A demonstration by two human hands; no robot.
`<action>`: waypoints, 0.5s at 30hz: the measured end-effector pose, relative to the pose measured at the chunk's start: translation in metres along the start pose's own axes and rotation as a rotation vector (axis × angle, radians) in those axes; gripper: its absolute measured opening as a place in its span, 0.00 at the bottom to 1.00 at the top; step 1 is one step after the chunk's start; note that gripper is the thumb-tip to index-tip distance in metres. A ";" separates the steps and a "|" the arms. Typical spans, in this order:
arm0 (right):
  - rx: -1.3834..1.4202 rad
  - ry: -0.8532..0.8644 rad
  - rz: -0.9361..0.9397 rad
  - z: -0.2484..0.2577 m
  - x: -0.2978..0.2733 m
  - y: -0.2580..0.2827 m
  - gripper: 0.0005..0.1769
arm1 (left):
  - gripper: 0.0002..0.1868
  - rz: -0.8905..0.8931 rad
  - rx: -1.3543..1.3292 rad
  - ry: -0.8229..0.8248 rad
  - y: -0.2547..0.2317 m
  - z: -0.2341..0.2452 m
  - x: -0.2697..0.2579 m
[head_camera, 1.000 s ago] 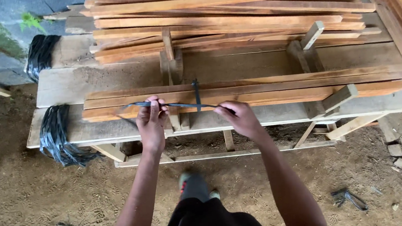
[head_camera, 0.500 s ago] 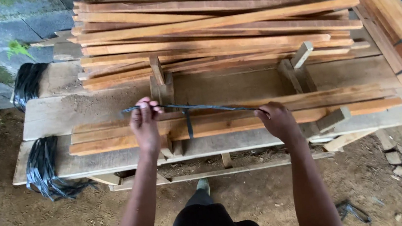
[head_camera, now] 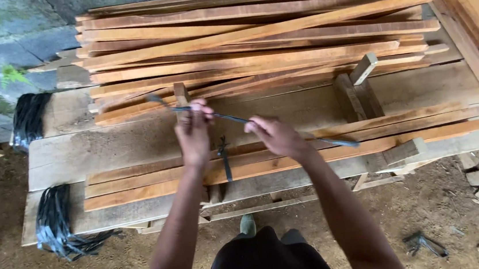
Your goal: Bundling thin wood strips together using rubber ties.
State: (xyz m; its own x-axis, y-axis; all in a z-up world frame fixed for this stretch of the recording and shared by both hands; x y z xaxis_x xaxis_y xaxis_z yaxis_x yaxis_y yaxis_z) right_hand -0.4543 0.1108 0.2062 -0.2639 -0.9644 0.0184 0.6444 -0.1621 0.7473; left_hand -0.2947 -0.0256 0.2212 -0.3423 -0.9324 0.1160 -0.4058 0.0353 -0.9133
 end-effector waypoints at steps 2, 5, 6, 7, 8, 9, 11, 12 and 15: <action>-0.014 0.035 0.054 0.025 -0.010 0.005 0.16 | 0.09 -0.022 -0.104 -0.114 0.008 0.027 0.016; -0.129 0.086 -0.111 0.071 -0.036 0.004 0.23 | 0.10 -0.092 -0.175 -0.226 -0.009 0.037 0.028; -0.129 0.087 -0.112 0.076 -0.039 -0.018 0.23 | 0.10 -0.091 -0.174 -0.227 -0.012 0.037 0.031; -0.164 0.015 -0.020 0.088 -0.042 -0.030 0.18 | 0.10 -0.108 -0.138 -0.254 -0.017 0.040 0.033; -0.197 -0.058 0.073 0.099 -0.047 -0.042 0.12 | 0.10 -0.126 -0.101 -0.282 -0.022 0.042 0.033; -0.198 -0.055 0.074 0.108 -0.051 -0.046 0.12 | 0.10 -0.126 -0.101 -0.285 -0.017 0.043 0.038; -0.141 -0.119 0.059 0.137 -0.060 -0.056 0.09 | 0.10 -0.153 -0.083 -0.283 -0.009 0.040 0.046; -0.145 -0.117 0.062 0.146 -0.061 -0.069 0.09 | 0.10 -0.155 -0.087 -0.287 -0.007 0.032 0.045; -0.091 -0.059 0.090 0.168 -0.064 -0.099 0.11 | 0.10 -0.177 -0.058 -0.300 -0.004 0.007 0.034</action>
State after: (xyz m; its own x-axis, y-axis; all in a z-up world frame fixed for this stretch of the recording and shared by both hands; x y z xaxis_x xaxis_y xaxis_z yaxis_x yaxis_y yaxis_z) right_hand -0.6215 0.2236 0.2426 -0.2423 -0.9623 0.1238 0.7293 -0.0965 0.6773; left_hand -0.2992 -0.0597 0.2258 -0.0016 -0.9898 0.1426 -0.4869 -0.1238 -0.8646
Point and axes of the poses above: each hand's wrist, its own x-axis towards the middle knuckle, its own z-axis out of the back of the hand, y = z × x, the point moved 10 cm from there along x, towards the middle knuckle
